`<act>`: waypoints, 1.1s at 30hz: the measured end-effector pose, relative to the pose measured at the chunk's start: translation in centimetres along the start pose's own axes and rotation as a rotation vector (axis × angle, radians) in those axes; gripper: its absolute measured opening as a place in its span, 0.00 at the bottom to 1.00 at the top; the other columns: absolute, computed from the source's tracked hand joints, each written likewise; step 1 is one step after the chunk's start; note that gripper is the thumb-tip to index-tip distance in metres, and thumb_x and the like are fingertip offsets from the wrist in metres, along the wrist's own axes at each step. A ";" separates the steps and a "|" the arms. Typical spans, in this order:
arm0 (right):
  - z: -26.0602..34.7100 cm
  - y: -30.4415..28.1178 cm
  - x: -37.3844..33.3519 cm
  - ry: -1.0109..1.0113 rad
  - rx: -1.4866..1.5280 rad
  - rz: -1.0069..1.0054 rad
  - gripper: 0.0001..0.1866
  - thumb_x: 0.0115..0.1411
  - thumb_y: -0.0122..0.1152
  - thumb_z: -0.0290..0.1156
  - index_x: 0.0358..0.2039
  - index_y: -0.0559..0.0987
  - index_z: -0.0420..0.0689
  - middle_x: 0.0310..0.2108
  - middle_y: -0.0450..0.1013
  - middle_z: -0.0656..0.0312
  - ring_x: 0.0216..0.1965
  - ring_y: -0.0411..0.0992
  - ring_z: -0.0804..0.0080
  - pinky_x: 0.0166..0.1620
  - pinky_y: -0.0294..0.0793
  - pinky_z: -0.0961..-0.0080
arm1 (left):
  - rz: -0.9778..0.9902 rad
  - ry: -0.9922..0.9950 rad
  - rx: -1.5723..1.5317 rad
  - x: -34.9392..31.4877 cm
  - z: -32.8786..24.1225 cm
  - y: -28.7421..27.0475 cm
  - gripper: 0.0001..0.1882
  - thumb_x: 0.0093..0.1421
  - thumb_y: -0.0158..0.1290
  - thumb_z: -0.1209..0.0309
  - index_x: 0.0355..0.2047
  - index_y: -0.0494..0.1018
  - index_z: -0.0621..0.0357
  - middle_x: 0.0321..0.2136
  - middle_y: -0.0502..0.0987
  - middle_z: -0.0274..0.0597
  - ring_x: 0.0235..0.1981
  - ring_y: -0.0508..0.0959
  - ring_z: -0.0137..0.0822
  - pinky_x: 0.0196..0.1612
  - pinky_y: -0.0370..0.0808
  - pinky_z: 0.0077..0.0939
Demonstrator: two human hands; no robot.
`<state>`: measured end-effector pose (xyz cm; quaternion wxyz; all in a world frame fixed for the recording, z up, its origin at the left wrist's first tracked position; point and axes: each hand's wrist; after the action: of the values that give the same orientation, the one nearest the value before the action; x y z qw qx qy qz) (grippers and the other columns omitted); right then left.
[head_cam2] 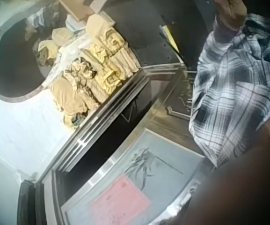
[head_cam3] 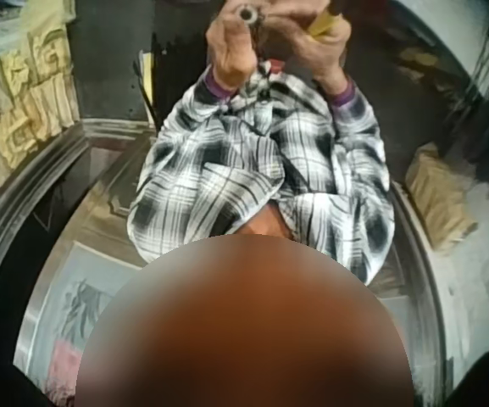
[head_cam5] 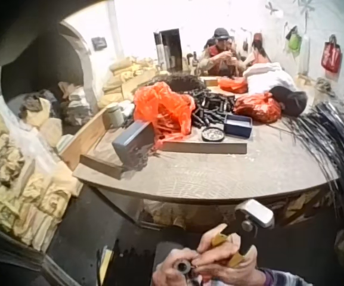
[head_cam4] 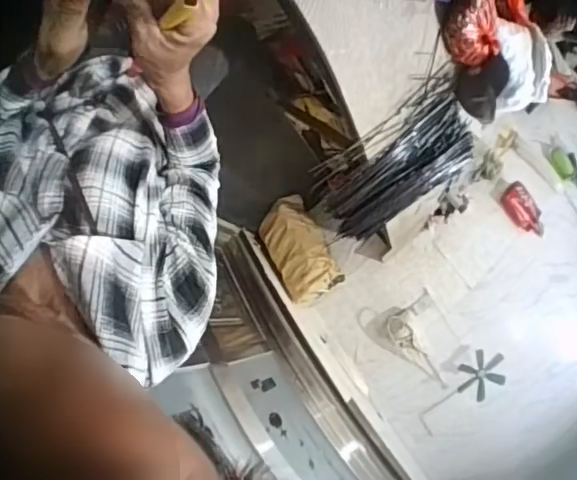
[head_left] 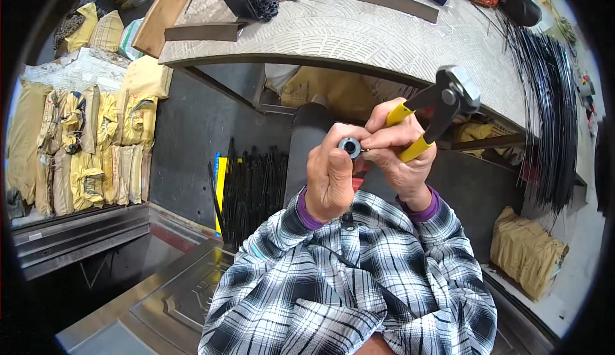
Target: Assembling black tubes and wires into a central plastic hub component at a workbench.
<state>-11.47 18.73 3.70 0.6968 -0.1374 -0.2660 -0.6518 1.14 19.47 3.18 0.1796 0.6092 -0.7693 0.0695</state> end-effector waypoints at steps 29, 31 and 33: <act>-0.2 1.7 0.0 0.083 -0.029 0.025 0.07 0.42 0.64 0.18 0.25 0.78 0.39 0.28 0.66 0.59 0.31 0.65 0.75 0.35 0.65 0.78 | -0.113 0.080 0.184 -1.0 1.0 -1.0 0.29 0.62 0.28 0.46 0.34 0.65 0.62 0.18 0.66 0.34 0.16 0.63 0.22 0.18 0.58 0.17; -0.2 2.0 0.0 0.123 -0.066 0.015 0.08 0.42 0.63 0.18 0.26 0.78 0.39 0.30 0.67 0.58 0.31 0.65 0.74 0.35 0.66 0.79 | -0.119 0.033 0.161 -1.1 1.6 -1.6 0.29 0.62 0.28 0.46 0.34 0.65 0.62 0.17 0.66 0.34 0.15 0.63 0.22 0.18 0.58 0.17; 0.5 2.0 0.0 0.314 -0.046 0.034 0.13 0.43 0.62 0.16 0.32 0.77 0.37 0.35 0.66 0.57 0.32 0.67 0.72 0.34 0.68 0.80 | -0.099 -0.030 0.089 -1.1 2.0 -2.2 0.30 0.62 0.28 0.45 0.35 0.66 0.62 0.17 0.64 0.32 0.16 0.62 0.21 0.19 0.58 0.17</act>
<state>-9.62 19.23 4.47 0.7374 -0.0542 -0.1366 -0.6592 3.07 19.29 0.65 0.1440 0.6549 -0.7369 0.0857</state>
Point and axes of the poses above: each hand's wrist, its own x-axis towards the middle knuckle, its own y-axis out of the palm, z = x × y
